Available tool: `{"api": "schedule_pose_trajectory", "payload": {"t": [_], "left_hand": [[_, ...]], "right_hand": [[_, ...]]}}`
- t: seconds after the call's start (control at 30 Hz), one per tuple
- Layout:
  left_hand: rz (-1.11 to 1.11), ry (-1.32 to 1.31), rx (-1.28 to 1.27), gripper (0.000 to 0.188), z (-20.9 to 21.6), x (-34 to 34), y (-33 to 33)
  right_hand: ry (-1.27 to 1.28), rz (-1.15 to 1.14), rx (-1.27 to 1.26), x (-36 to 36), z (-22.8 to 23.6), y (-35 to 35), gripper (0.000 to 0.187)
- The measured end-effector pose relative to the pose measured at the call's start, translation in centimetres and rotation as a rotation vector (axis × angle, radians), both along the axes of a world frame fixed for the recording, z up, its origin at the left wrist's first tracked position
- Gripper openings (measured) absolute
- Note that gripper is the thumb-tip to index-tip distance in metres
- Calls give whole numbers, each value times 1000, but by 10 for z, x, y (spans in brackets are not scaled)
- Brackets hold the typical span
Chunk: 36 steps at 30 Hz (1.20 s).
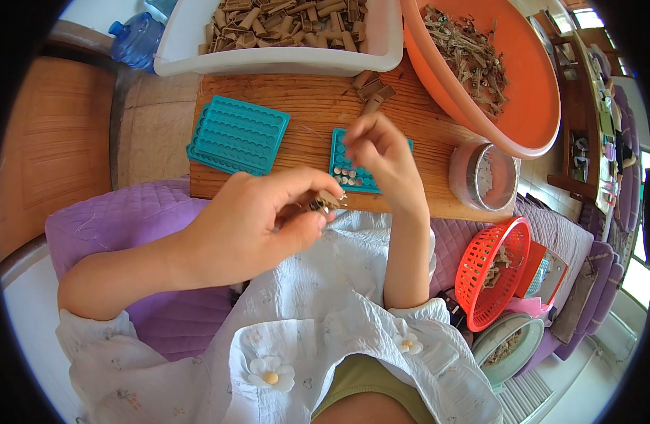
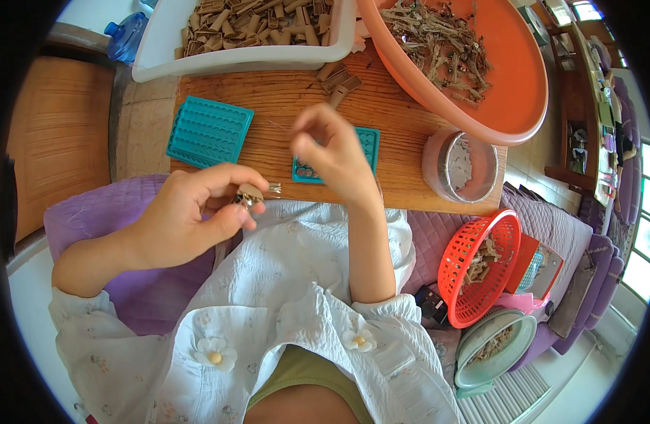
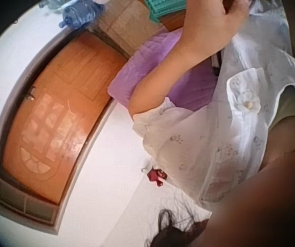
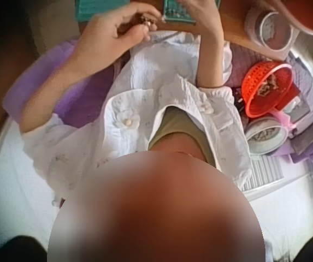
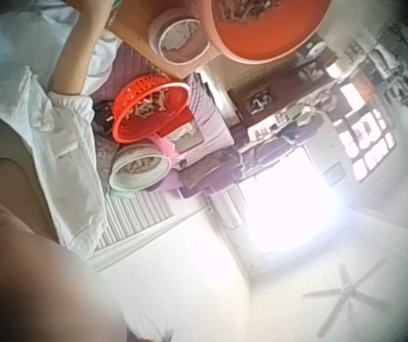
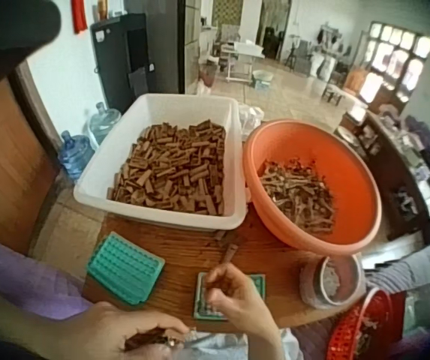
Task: The person assembles small plastic and metal components by hand, inserting metal pins, small coils, and circular components into cylindrical plastic housings.
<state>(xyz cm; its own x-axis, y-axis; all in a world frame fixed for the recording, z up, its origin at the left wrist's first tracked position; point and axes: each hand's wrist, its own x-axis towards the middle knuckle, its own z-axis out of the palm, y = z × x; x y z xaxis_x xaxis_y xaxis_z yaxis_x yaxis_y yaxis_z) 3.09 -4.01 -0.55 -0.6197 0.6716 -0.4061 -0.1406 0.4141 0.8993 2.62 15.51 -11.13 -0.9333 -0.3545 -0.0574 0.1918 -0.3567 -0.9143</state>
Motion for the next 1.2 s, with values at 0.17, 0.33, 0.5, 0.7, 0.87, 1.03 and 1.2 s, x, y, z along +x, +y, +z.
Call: {"api": "schedule_pose_trajectory", "payload": {"t": [0.17, 0.33, 0.5, 0.7, 0.87, 1.03, 1.2], "left_hand": [[180, -202, 108, 18, -1, -5, -1], [180, -237, 77, 19, 0, -5, -2], [234, -243, 138, 23, -3, -6, -1], [223, -225, 232, 28, -9, -8, -3], [440, -273, 345, 31, -4, -11, -2], [385, -75, 332, 35, -8, -14, -7], [364, 35, 325, 38, -8, -12, -6]], "right_hand": [[87, -642, 1370, -28, -31, 1, 46], [19, -588, 1490, -44, -50, 0, 46], [-24, -558, 1371, -43, -45, 11, 41], [-175, -582, 284, -20, -11, 19, 25], [-165, -464, -102, 18, 38, -14, 24], [-48, -450, -76, 37, 57, -48, 27], [71, -491, -18, 40, 54, -68, 28]]}}
